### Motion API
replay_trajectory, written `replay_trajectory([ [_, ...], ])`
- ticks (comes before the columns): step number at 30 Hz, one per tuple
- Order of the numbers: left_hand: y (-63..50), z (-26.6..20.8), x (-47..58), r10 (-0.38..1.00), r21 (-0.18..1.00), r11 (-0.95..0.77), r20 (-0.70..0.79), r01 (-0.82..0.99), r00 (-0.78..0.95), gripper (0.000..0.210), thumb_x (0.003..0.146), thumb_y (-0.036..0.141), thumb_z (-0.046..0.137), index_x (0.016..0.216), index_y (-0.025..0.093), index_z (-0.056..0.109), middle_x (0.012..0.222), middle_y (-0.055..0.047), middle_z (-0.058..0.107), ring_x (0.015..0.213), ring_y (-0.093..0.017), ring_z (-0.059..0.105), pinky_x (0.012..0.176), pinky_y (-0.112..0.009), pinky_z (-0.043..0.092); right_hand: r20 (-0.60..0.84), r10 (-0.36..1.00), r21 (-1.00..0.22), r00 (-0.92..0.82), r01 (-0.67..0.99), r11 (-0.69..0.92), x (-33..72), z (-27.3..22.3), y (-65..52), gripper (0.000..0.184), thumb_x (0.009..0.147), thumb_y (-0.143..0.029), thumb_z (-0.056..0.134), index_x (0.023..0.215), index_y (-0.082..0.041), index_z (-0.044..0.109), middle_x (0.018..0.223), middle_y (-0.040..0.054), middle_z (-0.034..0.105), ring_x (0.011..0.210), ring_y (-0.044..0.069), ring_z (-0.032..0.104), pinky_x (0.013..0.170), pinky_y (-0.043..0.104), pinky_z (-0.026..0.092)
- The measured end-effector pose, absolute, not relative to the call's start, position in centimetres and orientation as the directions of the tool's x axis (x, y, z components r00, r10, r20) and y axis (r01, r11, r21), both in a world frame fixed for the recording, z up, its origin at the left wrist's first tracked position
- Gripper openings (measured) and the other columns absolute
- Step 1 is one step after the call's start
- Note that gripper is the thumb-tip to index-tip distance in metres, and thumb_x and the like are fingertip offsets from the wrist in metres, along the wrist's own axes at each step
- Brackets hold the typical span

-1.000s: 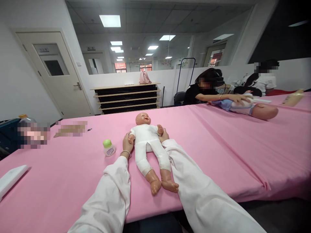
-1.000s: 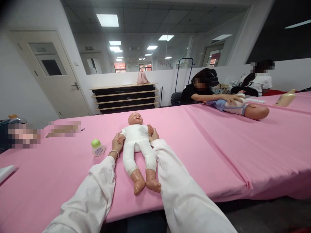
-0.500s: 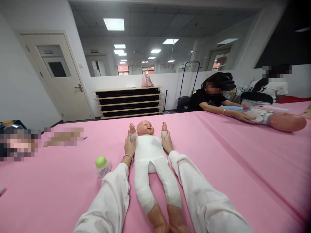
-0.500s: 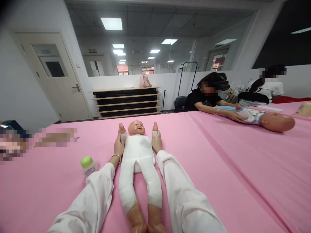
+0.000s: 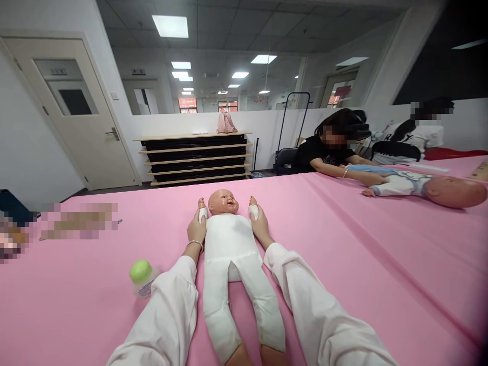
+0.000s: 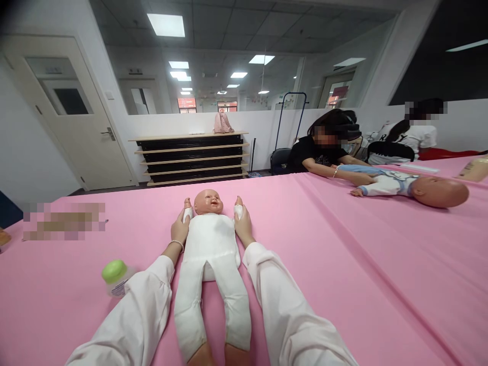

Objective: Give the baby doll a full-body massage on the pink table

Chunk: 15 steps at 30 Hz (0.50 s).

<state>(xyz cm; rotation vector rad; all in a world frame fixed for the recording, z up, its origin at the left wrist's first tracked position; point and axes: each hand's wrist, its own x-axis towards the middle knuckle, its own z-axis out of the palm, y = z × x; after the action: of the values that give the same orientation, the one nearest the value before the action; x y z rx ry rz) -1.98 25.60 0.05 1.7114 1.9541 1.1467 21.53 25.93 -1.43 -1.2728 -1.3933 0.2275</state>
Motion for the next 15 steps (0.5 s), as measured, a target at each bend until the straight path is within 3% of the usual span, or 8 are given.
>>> replay_trajectory([
  [6, 23.5, 0.2, -2.0, 0.854, 0.803, -0.064, 0.351, 0.592, -0.384, 0.061, 0.081, 0.037, 0.044, 0.136, 0.016, 0.024, 0.113, -0.014, 0.059, 0.097, -0.025, 0.058, 0.074, -0.032, 0.043, 0.584, 0.719, -0.757, 0.377, 0.573, 0.314, 20.8, -1.1, 24.4, 0.064, 0.073, -0.025, 0.048, 0.132, -0.011, 0.027, 0.129, 0.0194, 0.042, 0.117, 0.029, 0.044, 0.092, 0.044, 0.039],
  [9, 22.0, -0.2, -2.5, 0.835, 0.818, -0.129, 0.394, 0.56, -0.384, 0.059, 0.08, 0.036, 0.047, 0.133, 0.019, 0.027, 0.118, -0.012, 0.056, 0.099, -0.023, 0.058, 0.077, -0.031, 0.044, 0.6, 0.714, -0.74, 0.362, 0.59, 0.323, 20.6, -1.4, 23.5, 0.072, 0.067, -0.017, 0.049, 0.133, -0.01, 0.024, 0.127, 0.0198, 0.042, 0.118, 0.03, 0.042, 0.094, 0.046, 0.037],
  [15, 19.0, -1.0, -3.3, 0.808, 0.797, -0.211, 0.468, 0.566, -0.357, 0.05, 0.073, 0.025, 0.054, 0.121, 0.018, 0.044, 0.109, -0.009, 0.06, 0.097, -0.023, 0.058, 0.079, -0.031, 0.044, 0.589, 0.733, -0.778, 0.34, 0.483, 0.401, 20.6, -1.5, 20.2, 0.061, 0.064, -0.011, 0.056, 0.122, -0.014, 0.037, 0.117, 0.0144, 0.051, 0.104, 0.027, 0.052, 0.086, 0.044, 0.044],
])
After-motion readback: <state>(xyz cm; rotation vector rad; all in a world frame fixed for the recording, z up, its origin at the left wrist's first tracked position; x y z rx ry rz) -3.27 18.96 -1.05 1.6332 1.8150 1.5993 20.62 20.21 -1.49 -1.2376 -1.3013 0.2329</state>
